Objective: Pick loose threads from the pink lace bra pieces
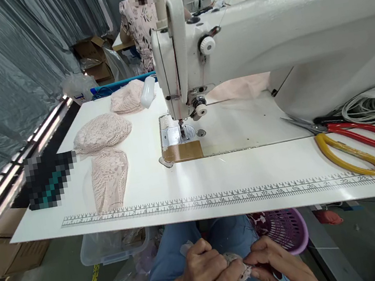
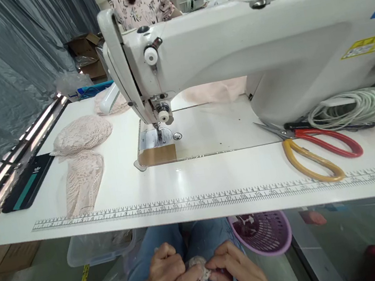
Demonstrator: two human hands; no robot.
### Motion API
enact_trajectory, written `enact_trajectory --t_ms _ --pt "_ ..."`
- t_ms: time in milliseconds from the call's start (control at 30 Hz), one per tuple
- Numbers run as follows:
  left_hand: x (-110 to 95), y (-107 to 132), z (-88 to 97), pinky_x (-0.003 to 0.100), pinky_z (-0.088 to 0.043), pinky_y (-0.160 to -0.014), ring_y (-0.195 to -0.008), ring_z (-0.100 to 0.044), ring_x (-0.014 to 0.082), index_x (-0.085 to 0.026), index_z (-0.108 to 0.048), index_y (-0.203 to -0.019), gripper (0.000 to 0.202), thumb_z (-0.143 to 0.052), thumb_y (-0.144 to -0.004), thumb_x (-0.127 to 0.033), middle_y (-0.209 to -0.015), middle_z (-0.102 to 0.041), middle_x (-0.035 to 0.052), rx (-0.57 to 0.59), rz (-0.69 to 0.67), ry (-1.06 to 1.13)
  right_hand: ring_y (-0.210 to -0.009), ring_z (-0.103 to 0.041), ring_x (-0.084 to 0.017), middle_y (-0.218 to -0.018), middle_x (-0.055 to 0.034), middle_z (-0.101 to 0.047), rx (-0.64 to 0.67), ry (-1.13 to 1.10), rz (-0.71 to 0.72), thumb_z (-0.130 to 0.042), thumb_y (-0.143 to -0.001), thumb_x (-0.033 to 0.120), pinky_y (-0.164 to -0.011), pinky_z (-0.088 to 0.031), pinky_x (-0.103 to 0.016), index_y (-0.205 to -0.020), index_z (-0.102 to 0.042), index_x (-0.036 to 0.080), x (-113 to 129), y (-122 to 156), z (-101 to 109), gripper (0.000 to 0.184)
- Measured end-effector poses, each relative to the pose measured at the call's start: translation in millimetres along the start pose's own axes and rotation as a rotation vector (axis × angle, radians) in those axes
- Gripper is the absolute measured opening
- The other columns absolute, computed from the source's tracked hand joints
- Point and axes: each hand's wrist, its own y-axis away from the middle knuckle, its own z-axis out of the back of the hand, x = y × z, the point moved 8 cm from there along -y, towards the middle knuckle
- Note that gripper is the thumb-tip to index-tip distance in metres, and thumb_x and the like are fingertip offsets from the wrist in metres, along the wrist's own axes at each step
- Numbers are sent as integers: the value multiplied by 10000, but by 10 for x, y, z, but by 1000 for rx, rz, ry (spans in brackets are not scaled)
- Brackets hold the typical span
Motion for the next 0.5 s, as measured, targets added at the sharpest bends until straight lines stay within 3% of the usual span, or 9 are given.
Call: enact_trajectory --t_ms 267,500 --pt "-25 12 -21 270 -304 -503 -475 -383 86 -59 -590 -875 227 -374 -922 -109 -500 -470 -28 6 -19 4 -570 -503 -110 -710 32 -496 13 -47 -60 -537 -908 265 -513 -398 -202 -780 -537 239 -49 -14 -5 130" --pt "-24 59 -34 264 -316 -498 -481 -390 86 -52 -589 -903 231 -363 -920 -101 -512 -489 -24 44 -26 -4 -611 -498 -132 -700 26 -493 10 -93 -185 -516 -908 344 -564 -419 -209 -721 -525 235 -162 46 48 216"
